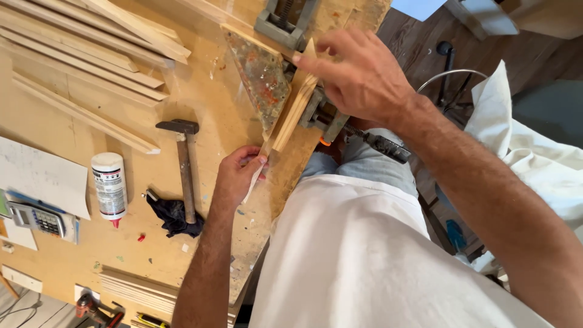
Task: Assembling a wooden frame by applying glue, clamping the corners, and hammering pieces together
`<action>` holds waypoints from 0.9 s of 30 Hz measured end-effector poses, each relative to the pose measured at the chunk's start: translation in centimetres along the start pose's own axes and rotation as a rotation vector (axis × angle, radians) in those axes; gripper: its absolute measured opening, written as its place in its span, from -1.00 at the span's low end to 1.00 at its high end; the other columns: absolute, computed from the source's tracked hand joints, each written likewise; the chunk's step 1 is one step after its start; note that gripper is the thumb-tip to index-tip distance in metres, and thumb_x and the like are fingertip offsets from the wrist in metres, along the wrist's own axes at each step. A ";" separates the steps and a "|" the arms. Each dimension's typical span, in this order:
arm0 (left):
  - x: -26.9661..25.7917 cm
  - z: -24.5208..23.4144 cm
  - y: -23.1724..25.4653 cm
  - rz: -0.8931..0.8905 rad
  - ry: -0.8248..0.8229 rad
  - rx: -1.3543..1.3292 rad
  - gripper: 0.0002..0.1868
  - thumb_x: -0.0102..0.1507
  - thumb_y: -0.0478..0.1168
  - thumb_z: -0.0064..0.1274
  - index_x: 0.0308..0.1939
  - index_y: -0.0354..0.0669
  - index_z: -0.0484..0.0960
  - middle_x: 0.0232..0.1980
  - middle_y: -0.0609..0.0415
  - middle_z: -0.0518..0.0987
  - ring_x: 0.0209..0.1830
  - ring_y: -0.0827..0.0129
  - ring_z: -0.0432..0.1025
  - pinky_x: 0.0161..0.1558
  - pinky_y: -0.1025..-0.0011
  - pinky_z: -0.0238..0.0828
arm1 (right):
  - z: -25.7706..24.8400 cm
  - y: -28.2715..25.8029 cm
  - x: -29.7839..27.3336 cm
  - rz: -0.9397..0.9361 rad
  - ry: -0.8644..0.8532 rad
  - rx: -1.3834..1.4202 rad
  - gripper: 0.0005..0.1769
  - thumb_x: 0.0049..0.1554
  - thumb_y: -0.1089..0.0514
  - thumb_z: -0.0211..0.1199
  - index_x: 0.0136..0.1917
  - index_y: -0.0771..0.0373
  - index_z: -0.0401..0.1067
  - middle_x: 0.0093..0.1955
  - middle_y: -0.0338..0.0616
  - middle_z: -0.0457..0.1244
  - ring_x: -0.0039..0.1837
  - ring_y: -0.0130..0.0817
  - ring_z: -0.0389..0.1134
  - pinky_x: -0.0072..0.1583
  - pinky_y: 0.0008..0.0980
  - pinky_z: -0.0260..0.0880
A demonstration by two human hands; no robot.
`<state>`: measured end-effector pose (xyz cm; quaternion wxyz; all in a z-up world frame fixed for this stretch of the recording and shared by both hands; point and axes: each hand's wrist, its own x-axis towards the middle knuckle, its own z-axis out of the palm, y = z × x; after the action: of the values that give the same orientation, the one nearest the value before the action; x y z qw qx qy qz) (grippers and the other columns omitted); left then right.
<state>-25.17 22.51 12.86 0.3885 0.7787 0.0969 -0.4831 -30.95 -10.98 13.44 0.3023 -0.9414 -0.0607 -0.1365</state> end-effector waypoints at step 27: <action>-3.3 -1.2 3.2 0.219 0.192 0.371 -0.60 0.30 -0.19 0.13 0.23 -0.10 0.61 0.27 -0.09 0.51 0.12 0.21 0.47 0.18 0.31 0.54 | -3.0 0.2 -6.7 0.395 -0.195 0.055 -0.86 0.46 0.29 0.25 0.03 0.40 0.43 -0.04 0.09 0.36 -0.02 -0.15 0.37 0.01 -0.22 0.41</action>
<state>-24.33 21.91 17.48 0.2777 0.8850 -0.0421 -0.3714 -38.01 -13.09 13.73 0.3412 -0.9353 0.0921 0.0184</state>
